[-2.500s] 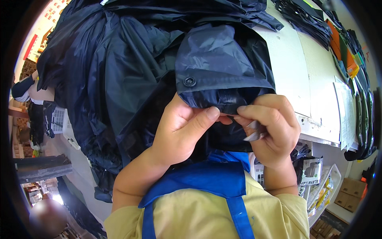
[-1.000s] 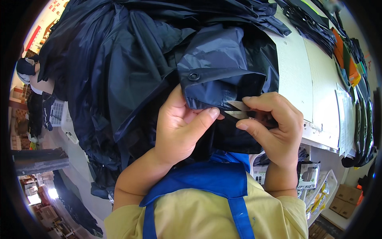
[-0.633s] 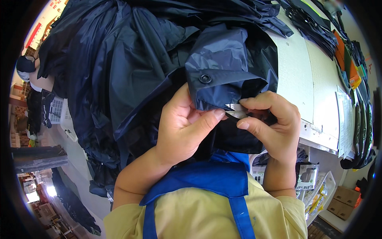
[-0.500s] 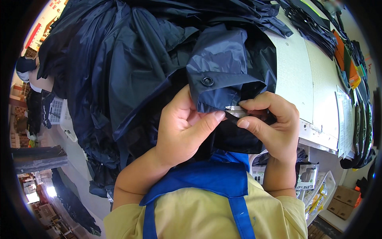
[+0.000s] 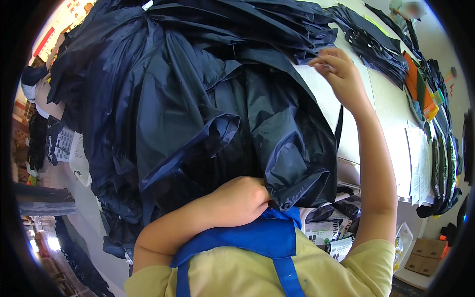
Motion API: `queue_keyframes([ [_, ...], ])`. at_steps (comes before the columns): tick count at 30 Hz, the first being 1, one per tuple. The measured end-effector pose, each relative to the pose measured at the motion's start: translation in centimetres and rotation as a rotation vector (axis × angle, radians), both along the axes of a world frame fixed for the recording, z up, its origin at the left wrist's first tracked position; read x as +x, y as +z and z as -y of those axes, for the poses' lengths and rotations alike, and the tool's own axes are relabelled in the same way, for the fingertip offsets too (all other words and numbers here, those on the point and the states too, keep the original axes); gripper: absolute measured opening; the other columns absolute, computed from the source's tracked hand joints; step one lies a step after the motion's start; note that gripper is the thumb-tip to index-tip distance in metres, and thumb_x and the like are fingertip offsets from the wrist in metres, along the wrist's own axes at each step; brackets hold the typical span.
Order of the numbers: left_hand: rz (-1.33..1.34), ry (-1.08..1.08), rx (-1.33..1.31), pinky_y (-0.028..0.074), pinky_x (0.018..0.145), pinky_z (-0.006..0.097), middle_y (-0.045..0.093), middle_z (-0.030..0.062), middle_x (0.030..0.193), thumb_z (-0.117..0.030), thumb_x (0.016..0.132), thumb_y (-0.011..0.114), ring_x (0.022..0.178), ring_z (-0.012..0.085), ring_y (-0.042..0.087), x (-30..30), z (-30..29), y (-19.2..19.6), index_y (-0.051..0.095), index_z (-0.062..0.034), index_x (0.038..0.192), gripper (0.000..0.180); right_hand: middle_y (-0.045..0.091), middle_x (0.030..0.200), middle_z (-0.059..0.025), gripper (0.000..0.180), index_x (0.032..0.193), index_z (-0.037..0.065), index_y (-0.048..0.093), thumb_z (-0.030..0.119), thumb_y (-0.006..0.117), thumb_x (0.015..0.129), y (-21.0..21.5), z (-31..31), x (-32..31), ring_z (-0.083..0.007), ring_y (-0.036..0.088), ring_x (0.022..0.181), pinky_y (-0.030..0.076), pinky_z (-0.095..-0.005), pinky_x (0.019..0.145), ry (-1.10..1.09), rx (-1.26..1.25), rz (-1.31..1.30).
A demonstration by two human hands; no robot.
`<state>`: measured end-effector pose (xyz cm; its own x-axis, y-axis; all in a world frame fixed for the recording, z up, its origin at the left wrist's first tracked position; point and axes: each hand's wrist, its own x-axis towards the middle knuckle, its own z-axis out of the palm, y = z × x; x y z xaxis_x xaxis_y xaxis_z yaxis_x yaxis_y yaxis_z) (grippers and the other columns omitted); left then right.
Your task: The person repeatedly picks up dark fabric pieces from a large pile and uses small scissors to trim edges and remove loose threads. The person handles the fabric one at a time, turning pieces over to access different sides, and places trimmed pieces back onto the pile.
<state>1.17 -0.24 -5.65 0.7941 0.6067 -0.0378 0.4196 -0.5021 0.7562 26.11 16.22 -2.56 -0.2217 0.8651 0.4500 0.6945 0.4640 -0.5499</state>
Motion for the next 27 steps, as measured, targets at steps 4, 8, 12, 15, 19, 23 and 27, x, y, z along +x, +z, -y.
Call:
queue_keyframes([
  [4, -0.030, 0.099, 0.010, 0.051, 0.071, 0.042, 0.063, 0.0180, 0.085, -0.012, 0.078, 0.062, 0.079, 0.0364, 0.061, -1.0, 0.3, 2.8, 0.061, -0.0007, 0.088, 0.015, 0.063, 0.104, -0.0095, 0.019, 0.104, 0.006, 0.069, 0.015, 0.058, 0.091, -0.5, -3.1, 0.1, -0.0213, 0.060, 0.084, 0.046, -0.0287, 0.075, -0.048, 0.058, 0.077],
  [8, 0.296, 0.592, 0.219, 0.050, 0.065, 0.024, 0.062, 0.0104, 0.082, 0.000, 0.073, 0.069, 0.069, 0.0151, 0.061, -2.3, 0.6, 8.0, 0.062, -0.0001, 0.089, 0.017, 0.060, 0.092, -0.0094, 0.016, 0.100, 0.000, 0.066, 0.008, 0.055, 0.092, 3.8, 2.3, -4.4, -0.0188, 0.057, 0.082, 0.045, -0.0267, 0.075, 0.212, 0.094, -0.176],
  [12, 0.561, 0.719, 0.386, 0.052, 0.070, 0.025, 0.061, 0.0120, 0.103, 0.003, 0.072, 0.072, 0.082, 0.0151, 0.061, -2.2, -2.0, 8.0, 0.044, -0.0013, 0.129, 0.063, 0.060, 0.098, -0.0135, 0.032, 0.108, 0.003, 0.065, -0.003, 0.058, 0.078, 5.8, 8.8, -9.7, -0.0239, 0.060, 0.080, 0.048, -0.0261, 0.073, 0.577, 0.255, -0.094],
  [15, 0.567, 0.768, 0.484, 0.055, 0.070, 0.024, 0.059, 0.0117, 0.101, 0.010, 0.075, 0.068, 0.081, 0.0138, 0.064, -3.8, -2.8, 5.6, 0.053, -0.0007, 0.115, 0.044, 0.060, 0.109, -0.0187, 0.044, 0.110, -0.002, 0.063, -0.014, 0.055, 0.069, 5.2, 10.2, -11.3, -0.0279, 0.064, 0.087, 0.053, -0.0298, 0.071, 0.732, 0.132, -0.169],
  [19, 0.979, 0.841, 0.310, 0.055, 0.067, 0.023, 0.056, 0.0068, 0.095, 0.004, 0.085, 0.062, 0.078, 0.0101, 0.061, -6.9, -2.1, 4.2, 0.054, 0.0011, 0.104, 0.021, 0.062, 0.110, -0.0120, 0.032, 0.106, -0.001, 0.064, -0.007, 0.062, 0.075, 5.2, 8.7, -9.5, -0.0159, 0.059, 0.075, 0.048, -0.0236, 0.062, 0.667, 0.196, -0.167],
  [23, 1.048, 0.842, 0.215, 0.056, 0.069, 0.024, 0.057, 0.0079, 0.096, 0.006, 0.085, 0.061, 0.082, 0.0129, 0.063, -7.4, -1.6, 3.8, 0.051, 0.0008, 0.110, 0.027, 0.061, 0.111, -0.0067, 0.042, 0.109, 0.005, 0.062, 0.004, 0.076, 0.069, 4.8, 6.9, -10.5, -0.0115, 0.051, 0.069, 0.040, -0.0222, 0.056, 0.399, 0.155, -0.107],
  [27, 1.067, 0.936, 0.207, 0.055, 0.065, 0.026, 0.059, 0.0099, 0.094, 0.009, 0.084, 0.057, 0.077, 0.0157, 0.065, -7.7, -1.4, 3.4, 0.049, 0.0017, 0.113, 0.030, 0.059, 0.115, -0.0094, 0.047, 0.113, 0.008, 0.060, 0.001, 0.074, 0.068, 4.0, 6.4, -12.5, -0.0239, 0.063, 0.092, 0.053, -0.0296, 0.069, 0.429, 0.207, -0.084],
])
